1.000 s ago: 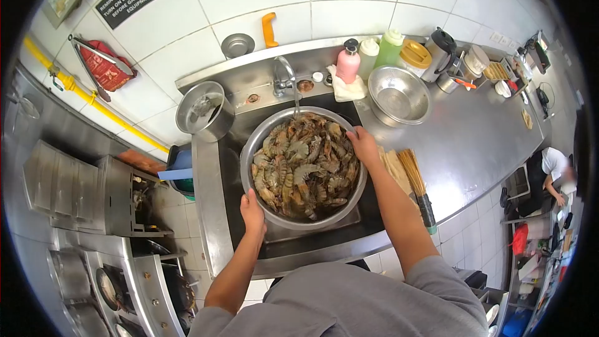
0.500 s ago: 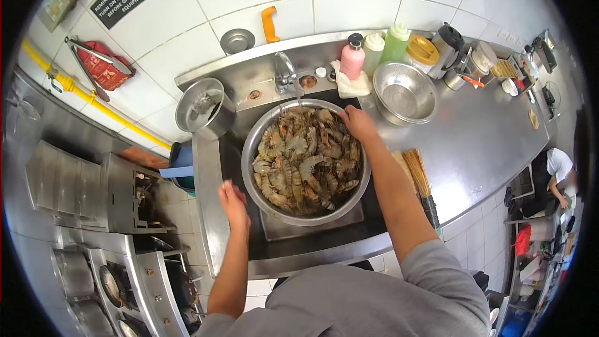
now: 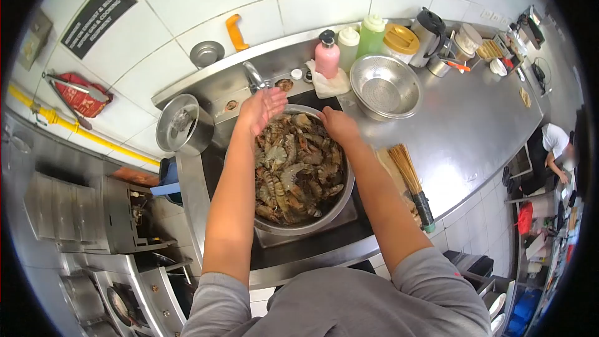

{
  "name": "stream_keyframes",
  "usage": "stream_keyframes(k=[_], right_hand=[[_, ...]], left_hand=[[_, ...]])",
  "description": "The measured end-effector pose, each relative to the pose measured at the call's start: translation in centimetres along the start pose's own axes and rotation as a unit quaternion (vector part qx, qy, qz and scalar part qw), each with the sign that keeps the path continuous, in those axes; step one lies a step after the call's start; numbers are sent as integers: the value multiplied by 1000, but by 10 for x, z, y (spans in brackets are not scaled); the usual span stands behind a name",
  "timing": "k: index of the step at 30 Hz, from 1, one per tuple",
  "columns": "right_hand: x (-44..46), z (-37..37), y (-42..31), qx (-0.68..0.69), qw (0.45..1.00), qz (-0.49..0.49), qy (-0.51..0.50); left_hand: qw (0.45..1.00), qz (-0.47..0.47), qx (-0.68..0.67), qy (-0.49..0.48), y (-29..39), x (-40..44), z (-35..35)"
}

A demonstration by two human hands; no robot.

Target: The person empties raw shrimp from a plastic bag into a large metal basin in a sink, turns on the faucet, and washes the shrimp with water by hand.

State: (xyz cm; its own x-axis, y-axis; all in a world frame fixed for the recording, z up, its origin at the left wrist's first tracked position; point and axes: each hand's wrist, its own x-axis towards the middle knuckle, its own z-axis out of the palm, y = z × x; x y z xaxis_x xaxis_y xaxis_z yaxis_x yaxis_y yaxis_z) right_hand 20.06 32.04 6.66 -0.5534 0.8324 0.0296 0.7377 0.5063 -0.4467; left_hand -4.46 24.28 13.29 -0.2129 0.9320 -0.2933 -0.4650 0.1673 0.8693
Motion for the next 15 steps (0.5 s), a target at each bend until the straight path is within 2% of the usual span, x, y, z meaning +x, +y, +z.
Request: stream_keyframes(k=[3,5,6,7,9,10,11,13,14,15], right_hand=[[-2,-5,-2,13,1000,1,-1],[-2,-5,-1,16,1000,4,-3],[-1,-2,1,16,1000,-1,4],[0,0,2,15,1000,-6,10],[0,3,4,14,1000,-5,15],[1,4,3,10,1000,-9,21],[1,3,3,10,1000,-11,20],[1,1,0,14,1000,6,10],[1,0,-1,14,1000,6,11],[0,0,-1,11,1000,4,14]], left_hand=[[999,-3,16,-40,6,8,15],[973,-132,46,-182,13,4,26],[942,-203,63,-260,19,-3,28],[940,-206,64,-262,22,0,28],[898,-281,171,-292,27,4,27],[914,-255,194,-250,30,3,26],[914,-254,194,-249,30,6,25],[976,-127,158,-84,22,17,15],[969,-154,116,-158,22,18,5],[969,-153,116,-158,26,13,9]])
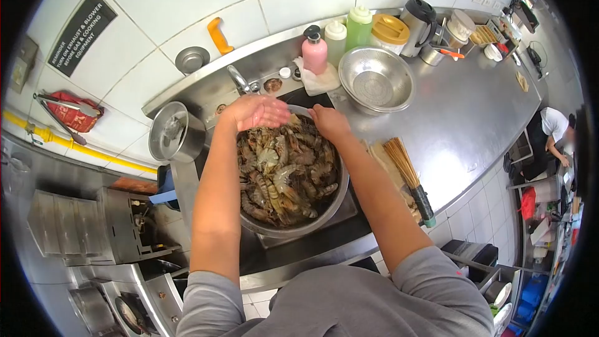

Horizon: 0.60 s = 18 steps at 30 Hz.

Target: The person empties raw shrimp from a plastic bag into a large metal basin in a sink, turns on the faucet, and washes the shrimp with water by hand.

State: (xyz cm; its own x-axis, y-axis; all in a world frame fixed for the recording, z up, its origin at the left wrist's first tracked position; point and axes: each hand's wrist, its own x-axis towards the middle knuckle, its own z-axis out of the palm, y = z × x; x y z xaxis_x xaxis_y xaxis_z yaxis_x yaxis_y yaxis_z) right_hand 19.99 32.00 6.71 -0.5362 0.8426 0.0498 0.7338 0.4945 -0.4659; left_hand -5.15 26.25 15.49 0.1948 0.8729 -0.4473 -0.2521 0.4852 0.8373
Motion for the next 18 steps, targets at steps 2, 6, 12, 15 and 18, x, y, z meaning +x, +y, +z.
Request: stream_keyframes(k=[2,6,12,15,18], right_hand=[[-1,1,0,-3,1000,-3,1],[-1,3,1,-6,1000,0,5],[0,2,0,-11,1000,5,0],[-1,3,2,-11,1000,-4,6],[2,6,4,-11,1000,-12,17]], left_hand=[[991,-108,55,-59,10,-14,16],[996,-5,56,68,6,-9,6],[996,37,54,58,-4,-8,1],[979,94,15,183,0,-6,-4],[996,-33,64,56,11,-19,5]])
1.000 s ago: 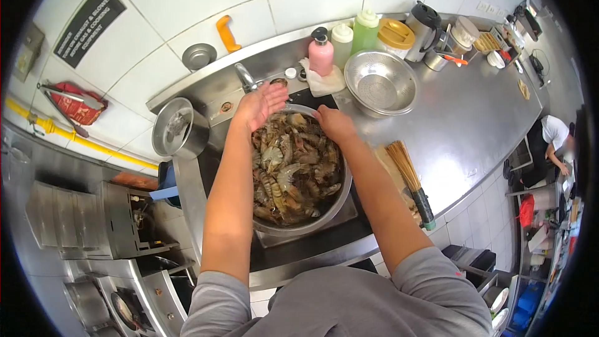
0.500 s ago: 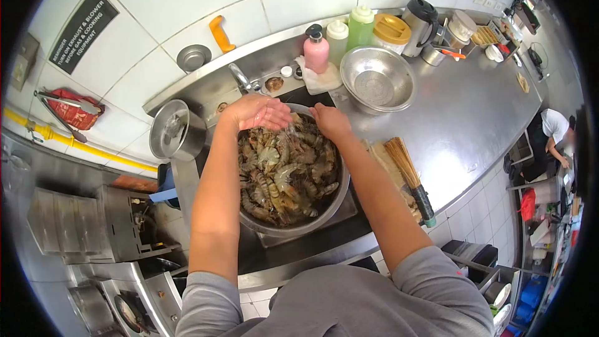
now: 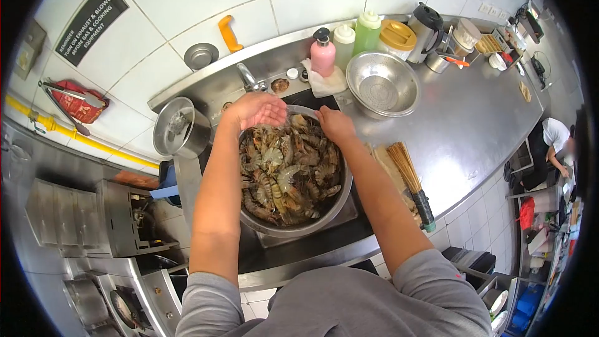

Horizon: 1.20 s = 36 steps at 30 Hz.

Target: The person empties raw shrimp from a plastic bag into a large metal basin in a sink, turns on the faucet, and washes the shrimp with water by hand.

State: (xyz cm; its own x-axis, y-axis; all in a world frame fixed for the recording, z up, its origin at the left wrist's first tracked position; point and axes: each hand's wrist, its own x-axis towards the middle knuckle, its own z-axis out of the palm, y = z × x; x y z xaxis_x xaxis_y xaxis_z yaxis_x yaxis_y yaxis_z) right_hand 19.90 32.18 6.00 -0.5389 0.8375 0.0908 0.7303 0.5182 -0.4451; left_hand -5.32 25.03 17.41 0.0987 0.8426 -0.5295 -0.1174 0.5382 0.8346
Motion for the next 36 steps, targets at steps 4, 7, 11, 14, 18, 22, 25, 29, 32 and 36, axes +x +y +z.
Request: stream_keyframes(k=[4,7,11,14,18,22,25,29,32,36], right_hand=[[-2,2,1,-4,1000,-1,11],[-2,1,0,-3,1000,-1,14],[-1,-1,0,-5,1000,-3,3],[-1,-2,-1,-3,1000,6,-1],[-2,-3,-1,2,1000,10,-5],[-1,-1,-1,2,1000,22,-13],[-3,-4,-2,-9,1000,3,-6],[-1,3,1,1,1000,10,0],[1,2,2,-2,1000,-1,2],[-1,1,2,17,1000,12,-8]], left_hand=[[998,-20,-14,-64,-1,-1,-3],[989,-70,19,-128,1,-9,12],[1000,-27,-3,-12,-5,-1,8],[998,18,53,-7,-8,-5,7],[993,60,41,89,-14,5,-3],[997,53,-50,-5,-18,3,-1],[993,32,-100,-55,-19,-1,-1],[989,100,-110,-1,-30,-4,-11],[978,165,-102,79,-37,-13,-21],[939,161,78,293,-80,-30,-61]])
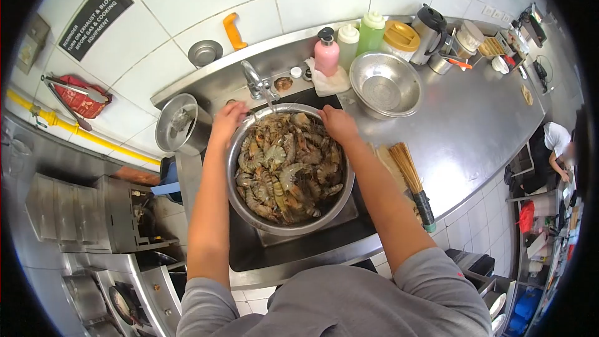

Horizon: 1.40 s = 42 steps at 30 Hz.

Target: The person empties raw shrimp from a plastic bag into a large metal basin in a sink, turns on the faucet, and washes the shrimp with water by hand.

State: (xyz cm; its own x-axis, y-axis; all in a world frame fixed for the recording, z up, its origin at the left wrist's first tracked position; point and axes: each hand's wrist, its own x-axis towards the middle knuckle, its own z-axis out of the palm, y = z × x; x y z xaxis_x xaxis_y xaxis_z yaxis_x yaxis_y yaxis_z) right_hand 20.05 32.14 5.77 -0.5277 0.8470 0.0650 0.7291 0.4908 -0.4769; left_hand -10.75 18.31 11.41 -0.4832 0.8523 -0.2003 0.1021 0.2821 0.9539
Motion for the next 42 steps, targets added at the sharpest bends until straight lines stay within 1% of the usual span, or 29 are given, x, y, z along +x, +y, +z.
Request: stream_keyframes(k=[2,4,6,7,8,9,10,12,13,15,16,17,18,20,21,22,24,25,27,28,30,31,32,34,36,38,39,41,42], right_hand=[[3,-2,-1,5,1000,-2,-4],[4,0,0,7,1000,8,-10],[7,6,3,36,999,14,-11],[8,8,4,64,998,21,-12],[9,9,5,63,998,17,-17],[10,8,6,62,997,20,-30],[13,8,7,60,997,22,-41],[16,8,7,61,997,3,-43],[18,7,7,54,998,-2,-45],[21,11,4,46,998,-10,-51],[23,12,1,47,997,-31,-60],[26,14,-2,49,995,-51,-67],[29,17,-7,50,995,-53,-70],[32,24,-19,27,990,-71,-115],[34,31,-24,26,990,-73,-118],[39,41,-27,34,988,-89,-119],[48,55,-36,43,986,-107,-123],[56,59,-43,50,983,-118,-132],[71,63,-57,55,980,-133,-139],[76,63,-63,69,979,-138,-131],[84,64,-71,79,978,-148,-126],[87,63,-73,89,979,-130,-129],[89,63,-76,99,980,-112,-131],[89,57,-82,86,981,-109,-132],[86,55,-84,74,984,-102,-130],[85,58,-83,28,985,-170,-29],[84,54,-90,27,985,-168,-28],[80,37,-112,109,974,-193,-41],[77,27,-117,110,975,-192,-40]], left_hand=[[988,-18,148,44,-42,-15,-34],[978,3,180,101,-82,-47,-49],[970,-83,197,119,-105,-84,-52],[979,-134,111,108,-109,-100,-50],[978,-183,22,98,-113,-112,-45],[982,-140,-54,114,-103,-125,-35],[981,-140,-58,121,-116,-125,-31],[975,-62,-157,143,-132,-123,-22],[970,-64,-170,164,-134,-127,-19],[965,-61,-177,184,-135,-142,-13],[962,-59,-180,198,-132,-153,-10],[958,-81,-160,222,-129,-164,-9],[958,-82,-159,224,-131,-174,-10],[950,-67,-168,254,-139,-194,-9],[946,-42,-188,262,-143,-202,-9],[944,-42,-190,266,-141,-208,-8],[928,-8,-230,294,-138,-222,-4],[927,-9,-230,296,-146,-229,-2],[922,-25,-183,341,-157,-235,3],[920,-24,-186,343,-153,-236,10],[893,0,-271,359,-143,-243,34],[887,0,-288,360,-142,-246,44],[887,8,-283,364,-145,-247,52],[889,-16,-287,357,-147,-252,57],[884,-11,-306,354,-144,-253,56],[880,-5,-324,348,-140,-253,57],[884,-5,-315,345,-140,-254,56],[890,-5,-305,339,-143,-255,56],[892,5,-293,344,-146,-253,56]])
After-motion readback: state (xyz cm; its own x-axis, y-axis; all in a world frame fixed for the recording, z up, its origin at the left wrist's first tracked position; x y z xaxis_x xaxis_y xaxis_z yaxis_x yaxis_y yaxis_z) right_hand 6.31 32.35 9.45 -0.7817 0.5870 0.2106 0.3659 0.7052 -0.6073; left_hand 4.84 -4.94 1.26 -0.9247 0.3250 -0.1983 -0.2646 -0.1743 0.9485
